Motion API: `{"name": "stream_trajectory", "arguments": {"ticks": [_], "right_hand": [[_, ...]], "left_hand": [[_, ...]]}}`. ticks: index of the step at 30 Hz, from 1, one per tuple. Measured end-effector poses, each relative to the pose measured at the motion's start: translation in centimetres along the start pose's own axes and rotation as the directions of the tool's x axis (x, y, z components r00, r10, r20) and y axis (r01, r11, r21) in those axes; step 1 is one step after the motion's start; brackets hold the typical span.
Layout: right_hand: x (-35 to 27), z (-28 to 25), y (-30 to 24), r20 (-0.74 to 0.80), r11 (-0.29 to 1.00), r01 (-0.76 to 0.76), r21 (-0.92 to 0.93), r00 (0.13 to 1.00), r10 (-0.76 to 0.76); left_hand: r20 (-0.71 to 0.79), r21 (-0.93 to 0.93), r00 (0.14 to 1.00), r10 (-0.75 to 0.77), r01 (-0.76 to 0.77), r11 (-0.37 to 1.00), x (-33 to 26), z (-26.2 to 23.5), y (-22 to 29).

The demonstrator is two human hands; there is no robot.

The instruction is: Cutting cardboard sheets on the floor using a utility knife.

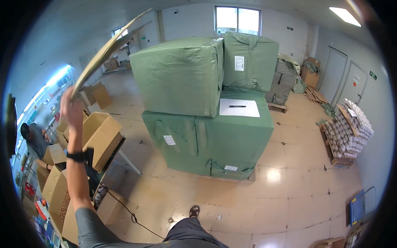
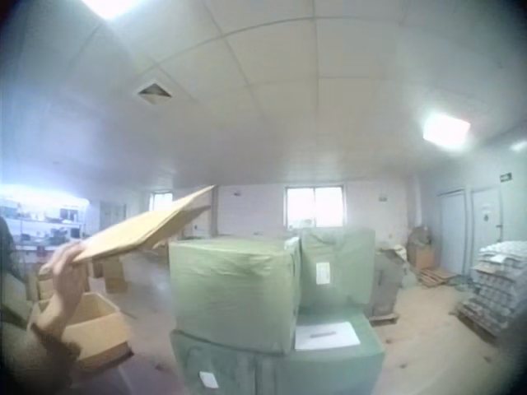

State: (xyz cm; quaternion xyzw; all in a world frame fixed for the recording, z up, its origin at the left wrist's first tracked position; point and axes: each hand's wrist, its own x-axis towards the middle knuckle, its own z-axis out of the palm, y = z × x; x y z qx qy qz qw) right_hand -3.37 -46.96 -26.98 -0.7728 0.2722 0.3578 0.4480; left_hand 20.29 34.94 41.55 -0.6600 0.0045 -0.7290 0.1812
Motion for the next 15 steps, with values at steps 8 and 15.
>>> {"name": "stream_trajectory", "arguments": {"ticks": [8,15], "right_hand": [[0.0,5.5,-17.1,-0.249,0.997,0.074,0.026,0.966,-0.065],[6.0,7.2,-28.3,-0.398,0.991,0.129,0.017,0.911,-0.112]], "left_hand": [[-0.018,-0.133,0.996,0.087,-0.089,0.987,5.7,26.9,5.1],[0.499,-0.384,0.840,0.213,-0.006,0.923,0.9,43.4,12.8]]}}
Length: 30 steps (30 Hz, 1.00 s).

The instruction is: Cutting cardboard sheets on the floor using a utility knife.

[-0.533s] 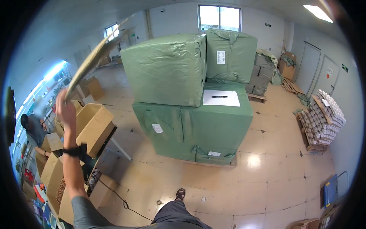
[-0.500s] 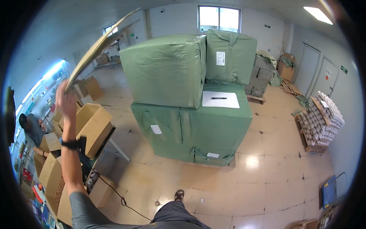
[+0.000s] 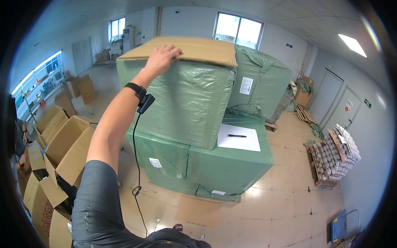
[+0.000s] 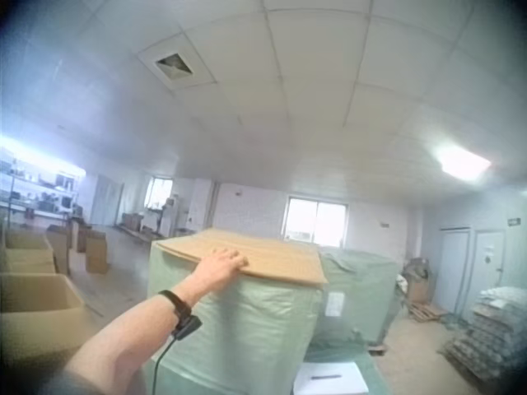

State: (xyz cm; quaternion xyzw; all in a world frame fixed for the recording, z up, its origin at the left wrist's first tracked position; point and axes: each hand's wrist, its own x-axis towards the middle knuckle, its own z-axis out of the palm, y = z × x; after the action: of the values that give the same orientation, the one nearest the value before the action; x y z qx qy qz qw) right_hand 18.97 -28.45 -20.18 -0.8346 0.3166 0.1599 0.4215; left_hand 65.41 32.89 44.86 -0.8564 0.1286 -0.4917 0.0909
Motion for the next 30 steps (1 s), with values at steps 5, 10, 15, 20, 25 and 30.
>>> {"name": "stream_trajectory", "arguments": {"ticks": [5,10,15,20,25,30], "right_hand": [[4.1,2.8,-3.7,0.050,0.992,0.046,-0.119,0.998,-0.040],[11.6,-0.1,-10.0,0.340,0.959,0.277,-0.063,0.909,-0.240],[2.8,11.9,-32.8,0.712,0.909,0.278,0.310,0.566,-0.415],[-8.5,22.0,-41.0,0.909,0.894,0.345,0.287,0.196,-0.367],[-14.8,32.0,-41.6,0.960,0.875,0.428,0.225,0.057,-0.275],[-20.7,38.5,-41.5,0.978,0.666,0.727,0.168,-0.038,-0.206]], "left_hand": [[-0.199,0.125,0.980,0.001,0.024,0.992,-5.1,-1.0,-0.9],[-0.067,-0.509,0.914,-0.400,0.314,0.802,-20.3,-1.7,16.2],[0.856,-0.104,0.250,-0.452,0.941,0.323,-46.8,-4.3,30.2],[0.844,-0.084,-0.194,-0.500,0.873,-0.481,-51.9,-10.7,29.6],[0.585,-0.318,-0.439,-0.682,0.649,-0.691,-59.3,-13.0,25.2],[0.452,-0.428,-0.706,-0.545,0.365,-0.827,-68.7,-17.4,19.4]]}}
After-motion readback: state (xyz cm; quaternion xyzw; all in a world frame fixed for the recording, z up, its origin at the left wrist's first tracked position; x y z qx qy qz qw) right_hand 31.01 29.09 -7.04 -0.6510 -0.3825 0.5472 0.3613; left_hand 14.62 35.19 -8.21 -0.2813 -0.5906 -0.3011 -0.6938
